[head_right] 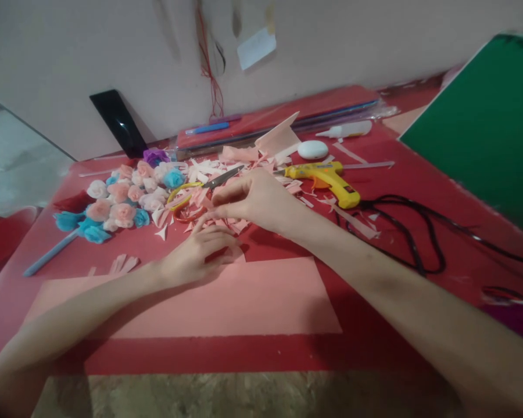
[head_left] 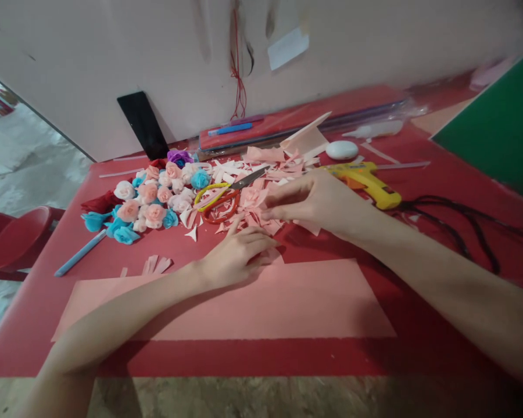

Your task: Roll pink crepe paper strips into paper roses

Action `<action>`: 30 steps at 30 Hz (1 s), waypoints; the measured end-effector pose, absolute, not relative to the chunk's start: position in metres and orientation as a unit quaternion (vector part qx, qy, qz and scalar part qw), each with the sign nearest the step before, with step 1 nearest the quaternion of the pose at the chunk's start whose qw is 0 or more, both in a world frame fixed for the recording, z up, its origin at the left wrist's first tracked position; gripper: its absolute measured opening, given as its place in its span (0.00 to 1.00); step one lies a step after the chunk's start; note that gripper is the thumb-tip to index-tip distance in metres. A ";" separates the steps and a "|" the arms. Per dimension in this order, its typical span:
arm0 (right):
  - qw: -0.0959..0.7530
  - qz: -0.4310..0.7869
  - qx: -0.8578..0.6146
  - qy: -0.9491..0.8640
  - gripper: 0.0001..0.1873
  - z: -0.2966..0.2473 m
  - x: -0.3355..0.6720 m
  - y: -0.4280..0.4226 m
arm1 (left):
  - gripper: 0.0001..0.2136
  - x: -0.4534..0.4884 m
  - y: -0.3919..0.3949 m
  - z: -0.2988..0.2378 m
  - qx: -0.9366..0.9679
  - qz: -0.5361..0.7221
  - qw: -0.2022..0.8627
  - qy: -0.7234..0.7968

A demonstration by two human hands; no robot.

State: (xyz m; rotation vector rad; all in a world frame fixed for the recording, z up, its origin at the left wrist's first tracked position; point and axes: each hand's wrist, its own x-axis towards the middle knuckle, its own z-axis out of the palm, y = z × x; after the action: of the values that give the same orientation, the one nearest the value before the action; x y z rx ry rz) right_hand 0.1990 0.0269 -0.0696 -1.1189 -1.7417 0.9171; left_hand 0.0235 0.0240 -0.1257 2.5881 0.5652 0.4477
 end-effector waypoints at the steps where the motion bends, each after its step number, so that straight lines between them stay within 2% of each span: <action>1: 0.426 0.364 -0.448 -0.696 0.09 -0.070 0.199 0.027 | 0.08 0.023 0.024 -0.125 0.939 0.159 0.228 0.204; 6: 0.392 0.367 -0.469 -0.701 0.10 -0.069 0.197 0.027 | 0.12 0.022 0.024 -0.120 0.934 0.132 0.238 0.230; 10: 0.396 0.361 -0.476 -0.697 0.11 -0.069 0.195 0.026 | 0.15 0.021 0.026 -0.117 0.926 0.130 0.260 0.239; 15: 0.420 0.390 -0.457 -0.680 0.08 -0.074 0.196 0.027 | 0.13 0.021 0.026 -0.119 0.913 0.146 0.300 0.236; 19: 0.439 0.396 -0.413 -0.693 0.08 -0.076 0.194 0.024 | 0.12 0.021 0.025 -0.117 0.916 0.152 0.281 0.244; 25: 0.530 0.319 -0.329 -0.714 0.09 -0.071 0.190 0.010 | 0.11 0.022 0.020 -0.117 0.905 0.108 0.316 0.263; 30: 0.537 0.203 -0.260 -0.776 0.10 -0.063 0.193 0.003 | 0.07 0.024 0.019 -0.123 0.909 0.123 0.286 0.278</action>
State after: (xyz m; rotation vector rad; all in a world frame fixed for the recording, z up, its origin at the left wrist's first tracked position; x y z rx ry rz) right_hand 0.1928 0.0029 -0.0629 -0.6181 -1.8481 0.4833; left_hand 0.0244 0.0193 -0.1233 2.4284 0.7417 0.3297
